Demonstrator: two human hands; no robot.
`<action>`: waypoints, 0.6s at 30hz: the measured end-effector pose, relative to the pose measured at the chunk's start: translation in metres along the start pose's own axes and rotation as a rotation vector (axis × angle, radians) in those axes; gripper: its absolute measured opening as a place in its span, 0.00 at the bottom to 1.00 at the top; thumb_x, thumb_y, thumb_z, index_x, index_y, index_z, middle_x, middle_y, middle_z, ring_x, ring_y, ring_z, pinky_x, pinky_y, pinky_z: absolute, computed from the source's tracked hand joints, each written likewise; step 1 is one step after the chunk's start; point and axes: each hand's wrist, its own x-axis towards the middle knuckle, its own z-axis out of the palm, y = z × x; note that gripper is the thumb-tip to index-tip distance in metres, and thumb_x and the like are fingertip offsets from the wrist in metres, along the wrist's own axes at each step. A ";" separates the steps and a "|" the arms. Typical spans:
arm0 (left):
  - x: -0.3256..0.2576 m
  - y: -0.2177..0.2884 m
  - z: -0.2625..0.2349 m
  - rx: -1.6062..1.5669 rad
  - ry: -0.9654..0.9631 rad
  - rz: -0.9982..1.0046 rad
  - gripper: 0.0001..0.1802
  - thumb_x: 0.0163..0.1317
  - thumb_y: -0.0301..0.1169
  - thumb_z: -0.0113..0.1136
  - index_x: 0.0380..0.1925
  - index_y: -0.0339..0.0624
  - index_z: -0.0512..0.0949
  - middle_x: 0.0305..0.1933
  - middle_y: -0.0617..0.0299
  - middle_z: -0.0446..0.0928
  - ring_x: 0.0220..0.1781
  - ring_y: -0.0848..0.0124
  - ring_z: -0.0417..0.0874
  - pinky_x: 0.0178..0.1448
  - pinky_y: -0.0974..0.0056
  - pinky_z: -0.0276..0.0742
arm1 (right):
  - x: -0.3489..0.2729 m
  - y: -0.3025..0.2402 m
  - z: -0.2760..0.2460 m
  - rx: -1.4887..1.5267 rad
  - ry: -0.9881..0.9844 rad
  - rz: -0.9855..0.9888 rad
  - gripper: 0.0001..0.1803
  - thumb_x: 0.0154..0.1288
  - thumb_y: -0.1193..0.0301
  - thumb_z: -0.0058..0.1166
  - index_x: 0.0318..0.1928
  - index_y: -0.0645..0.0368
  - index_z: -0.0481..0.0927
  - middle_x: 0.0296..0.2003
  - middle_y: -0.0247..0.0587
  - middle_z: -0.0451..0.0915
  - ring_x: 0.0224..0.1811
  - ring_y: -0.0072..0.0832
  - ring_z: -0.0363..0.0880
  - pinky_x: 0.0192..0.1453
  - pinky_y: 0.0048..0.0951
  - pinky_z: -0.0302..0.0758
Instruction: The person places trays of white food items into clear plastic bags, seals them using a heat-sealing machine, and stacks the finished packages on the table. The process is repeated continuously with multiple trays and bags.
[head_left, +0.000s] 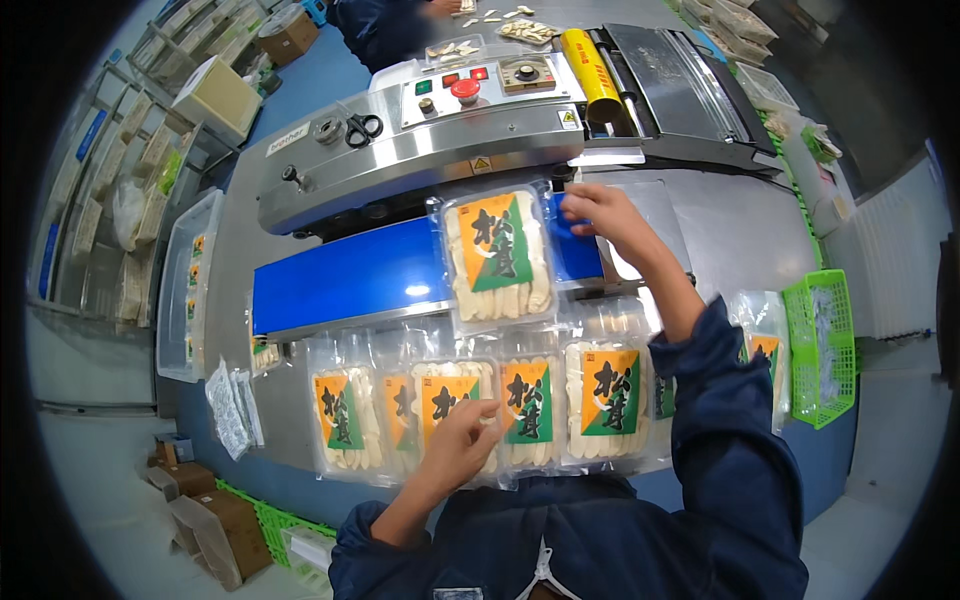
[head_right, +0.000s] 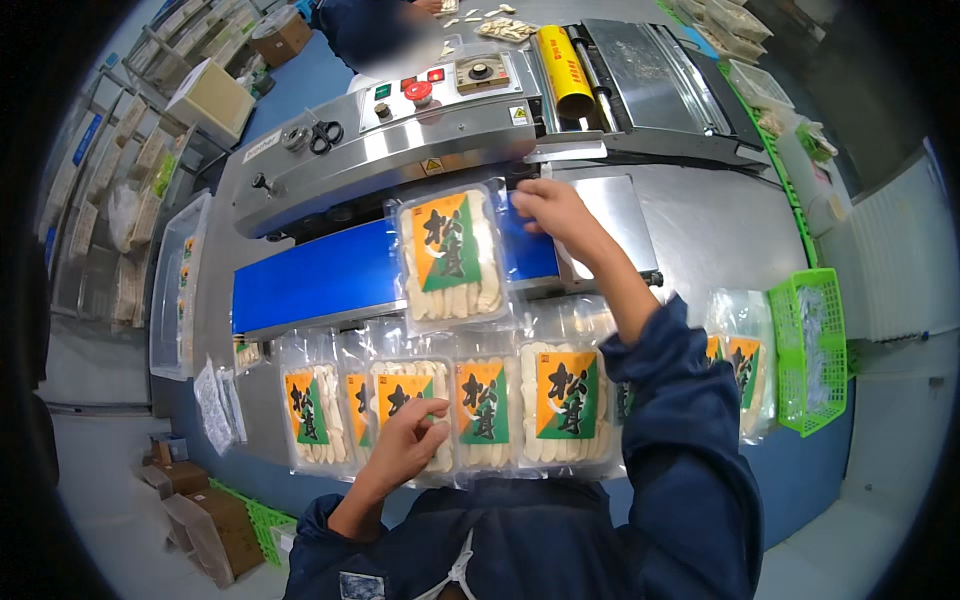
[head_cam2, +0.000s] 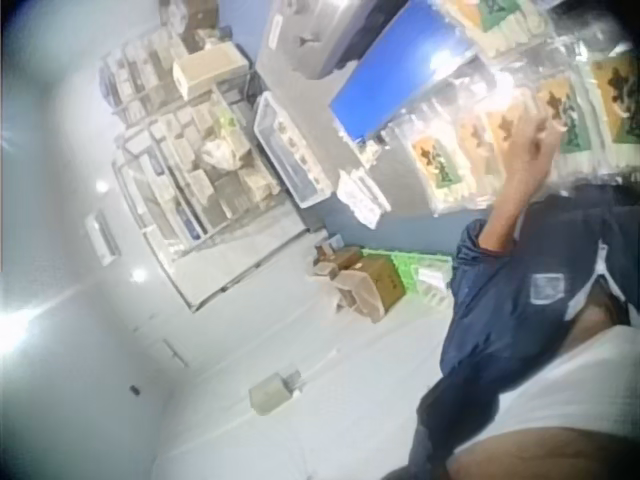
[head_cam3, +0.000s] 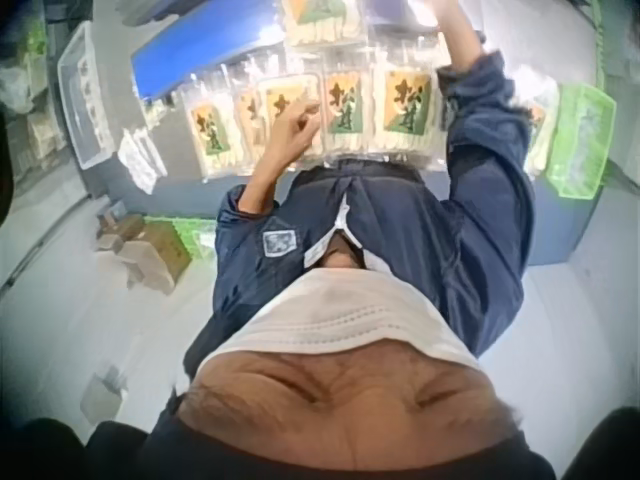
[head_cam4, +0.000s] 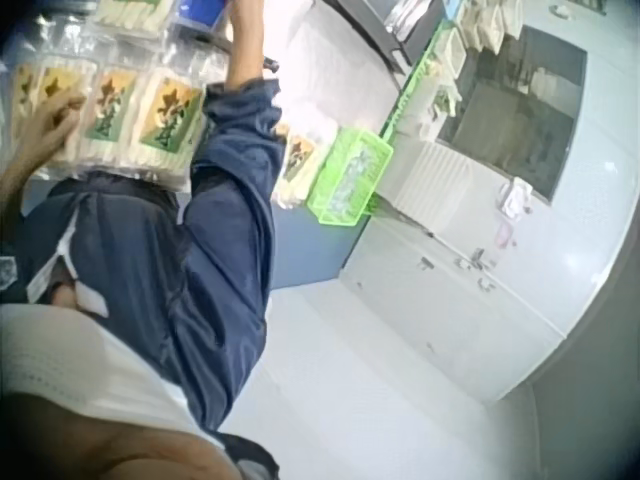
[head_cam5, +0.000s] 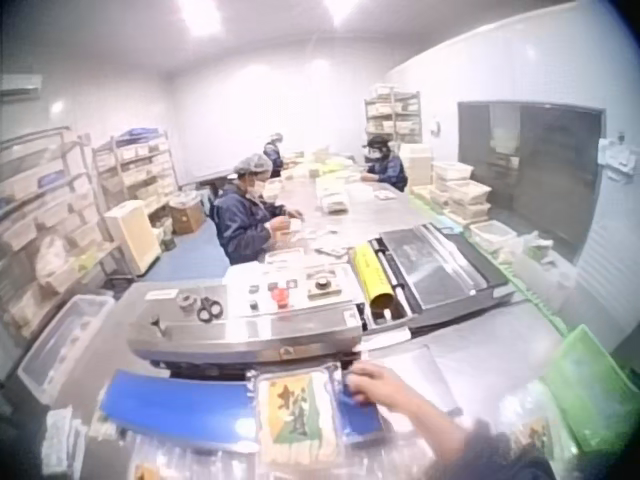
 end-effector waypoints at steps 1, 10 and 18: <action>0.000 0.002 0.004 0.045 -0.001 0.058 0.16 0.54 0.28 0.54 0.43 0.36 0.71 0.36 0.54 0.71 0.27 0.70 0.74 0.32 0.70 0.70 | -0.019 0.003 -0.017 -0.167 0.044 -0.052 0.20 0.55 0.65 0.52 0.45 0.66 0.73 0.36 0.41 0.77 0.31 0.25 0.74 0.36 0.25 0.73; 0.012 -0.007 0.012 0.200 0.023 0.212 0.16 0.53 0.31 0.54 0.40 0.33 0.70 0.39 0.50 0.70 0.31 0.59 0.75 0.36 0.64 0.73 | -0.147 0.091 -0.051 -0.960 0.491 0.135 0.18 0.54 0.59 0.49 0.31 0.64 0.77 0.27 0.52 0.78 0.31 0.43 0.76 0.38 0.37 0.71; 0.053 0.014 0.035 -0.002 -0.061 0.067 0.18 0.57 0.37 0.52 0.41 0.34 0.71 0.35 0.58 0.72 0.28 0.70 0.73 0.34 0.67 0.70 | -0.171 0.077 -0.078 0.167 0.216 0.373 0.10 0.54 0.69 0.52 0.21 0.61 0.73 0.16 0.27 0.68 0.15 0.14 0.63 0.17 0.16 0.60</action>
